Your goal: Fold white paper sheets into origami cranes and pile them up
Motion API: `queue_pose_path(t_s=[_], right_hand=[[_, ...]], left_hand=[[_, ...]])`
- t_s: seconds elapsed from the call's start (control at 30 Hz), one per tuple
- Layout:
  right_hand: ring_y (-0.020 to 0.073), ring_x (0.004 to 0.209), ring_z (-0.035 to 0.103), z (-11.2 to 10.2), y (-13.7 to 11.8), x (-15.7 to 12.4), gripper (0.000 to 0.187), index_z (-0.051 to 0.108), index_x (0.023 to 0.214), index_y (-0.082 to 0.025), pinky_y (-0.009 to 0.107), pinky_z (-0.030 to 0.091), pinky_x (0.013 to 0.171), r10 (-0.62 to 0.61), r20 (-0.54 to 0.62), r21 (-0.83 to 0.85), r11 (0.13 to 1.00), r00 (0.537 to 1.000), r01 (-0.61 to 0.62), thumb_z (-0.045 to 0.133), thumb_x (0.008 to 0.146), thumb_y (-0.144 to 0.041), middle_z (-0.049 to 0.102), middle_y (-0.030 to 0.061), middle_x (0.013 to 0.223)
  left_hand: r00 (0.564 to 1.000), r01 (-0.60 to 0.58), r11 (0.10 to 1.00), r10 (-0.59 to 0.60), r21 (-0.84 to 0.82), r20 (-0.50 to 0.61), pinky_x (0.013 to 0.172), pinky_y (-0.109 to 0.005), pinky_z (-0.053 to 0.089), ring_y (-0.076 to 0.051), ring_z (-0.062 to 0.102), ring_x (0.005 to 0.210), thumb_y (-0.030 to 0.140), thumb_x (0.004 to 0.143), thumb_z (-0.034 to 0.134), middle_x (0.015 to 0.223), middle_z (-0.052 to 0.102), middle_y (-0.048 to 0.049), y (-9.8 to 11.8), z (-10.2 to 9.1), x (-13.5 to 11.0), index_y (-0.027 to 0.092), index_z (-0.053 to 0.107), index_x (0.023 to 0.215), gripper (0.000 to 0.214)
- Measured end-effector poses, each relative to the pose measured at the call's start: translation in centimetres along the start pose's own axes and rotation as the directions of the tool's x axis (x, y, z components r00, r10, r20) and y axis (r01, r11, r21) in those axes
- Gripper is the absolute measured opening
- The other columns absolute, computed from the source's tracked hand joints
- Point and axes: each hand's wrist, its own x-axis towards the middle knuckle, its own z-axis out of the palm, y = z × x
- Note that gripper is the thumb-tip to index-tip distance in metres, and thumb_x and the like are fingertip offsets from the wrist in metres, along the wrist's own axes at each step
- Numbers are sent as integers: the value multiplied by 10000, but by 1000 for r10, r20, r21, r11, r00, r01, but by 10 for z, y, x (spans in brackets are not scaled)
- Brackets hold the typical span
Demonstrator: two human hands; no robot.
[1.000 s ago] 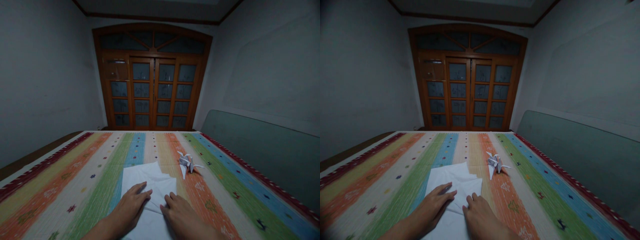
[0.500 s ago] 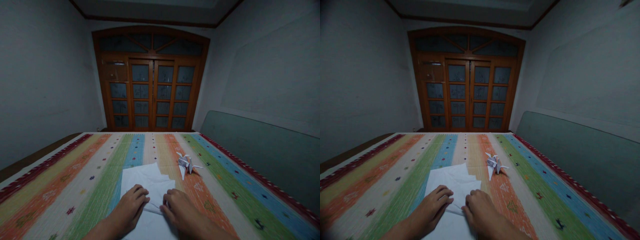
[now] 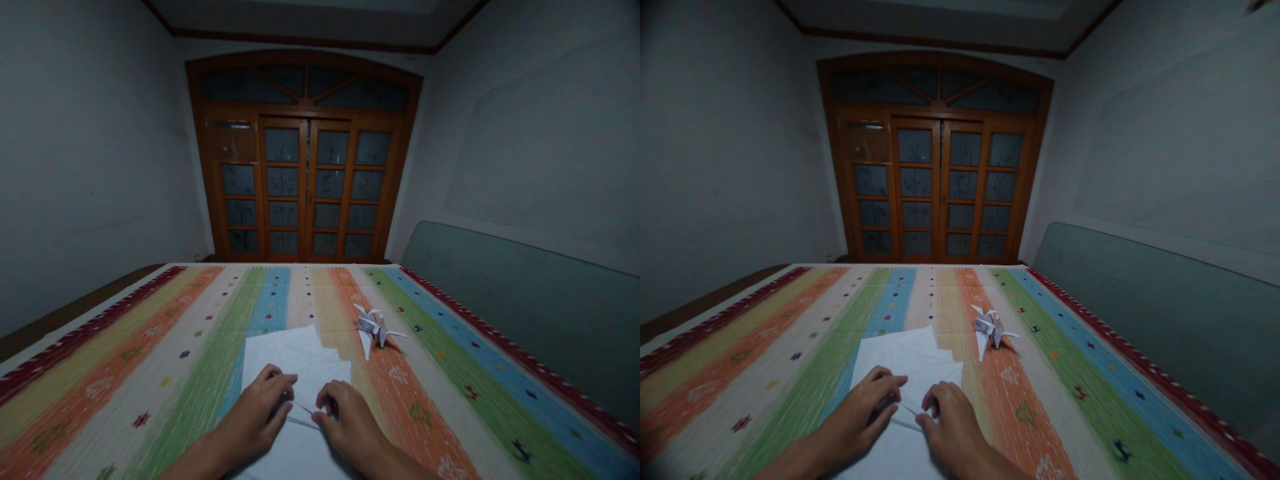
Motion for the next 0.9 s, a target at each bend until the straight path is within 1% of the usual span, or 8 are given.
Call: queue_pose_path(t_s=[0.2, 0.33, 0.43, 0.53, 0.6, 0.7, 0.8, 0.9], right_hand=[[239, 832, 652, 7, 2, -2, 171, 715, 888, -168, 321, 456, 767, 21, -30, 73, 997, 999, -18, 759, 786, -38, 721, 54, 860], [245, 856, 638, 10, 6, -7, 154, 684, 904, -167, 337, 464, 781, -89, -41, 49, 995, 995, 91, 705, 824, -37, 708, 63, 888], [237, 858, 640, 12, 11, -9, 181, 666, 978, -162, 337, 482, 785, -204, -28, 43, 978, 978, 205, 655, 855, -29, 702, 74, 930], [241, 911, 646, 16, 15, -11, 271, 665, 1082, -176, 346, 497, 831, -332, -48, 8, 943, 942, 333, 618, 871, -13, 702, 83, 990], [246, 928, 641, 19, 17, -11, 248, 675, 1048, -181, 343, 497, 836, -405, -62, -59, 914, 912, 402, 613, 878, -12, 693, 86, 982], [233, 869, 620, 22, 20, -11, 181, 667, 962, -174, 322, 488, 788, -509, -74, -178, 853, 858, 491, 612, 891, -17, 674, 85, 933], [228, 820, 595, 21, 22, -10, 167, 654, 966, -165, 316, 475, 748, -625, -36, -282, 755, 780, 592, 593, 904, -22, 667, 85, 891], [233, 806, 583, 16, 22, -9, 177, 657, 995, -156, 317, 465, 713, -653, 54, -301, 711, 756, 636, 596, 879, -37, 670, 94, 890]], left_hand=[[995, -103, 993, 102, 54, 16, 951, -415, 519, -268, 587, 1100, 24, 942, 547, 1122, 687, -76, 5, -3, 2, 218, 607, 1001, 212], [986, -162, 983, 165, 92, -24, 887, -387, 518, -264, 590, 1044, 34, 964, 556, 1073, 668, -82, 6, -3, 1, 213, 618, 995, 192], [983, -173, 980, 178, 102, -38, 863, -375, 506, -260, 592, 995, 29, 969, 561, 1015, 673, -70, 5, -1, -1, 216, 618, 1002, 199], [985, -158, 984, 163, 86, -52, 899, -392, 489, -260, 597, 994, 6, 951, 561, 1029, 681, -66, 2, 0, -3, 226, 623, 1106, 276], [990, -126, 990, 130, 69, -58, 920, -408, 475, -260, 599, 993, 3, 934, 567, 1034, 676, -65, 0, 0, -3, 229, 629, 1125, 302], [998, -48, 998, 49, 33, -50, 889, -396, 468, -251, 600, 946, 40, 929, 581, 977, 662, -56, -1, 0, -3, 216, 638, 990, 195], [999, -18, 1000, 17, -5, -50, 834, -371, 469, -233, 595, 873, 31, 879, 578, 890, 653, -39, -1, 0, -2, 205, 609, 874, 177], [997, -58, 997, 56, -46, -57, 790, -351, 472, -229, 603, 852, -6, 820, 554, 846, 663, -34, -1, -1, -2, 201, 596, 840, 213]])
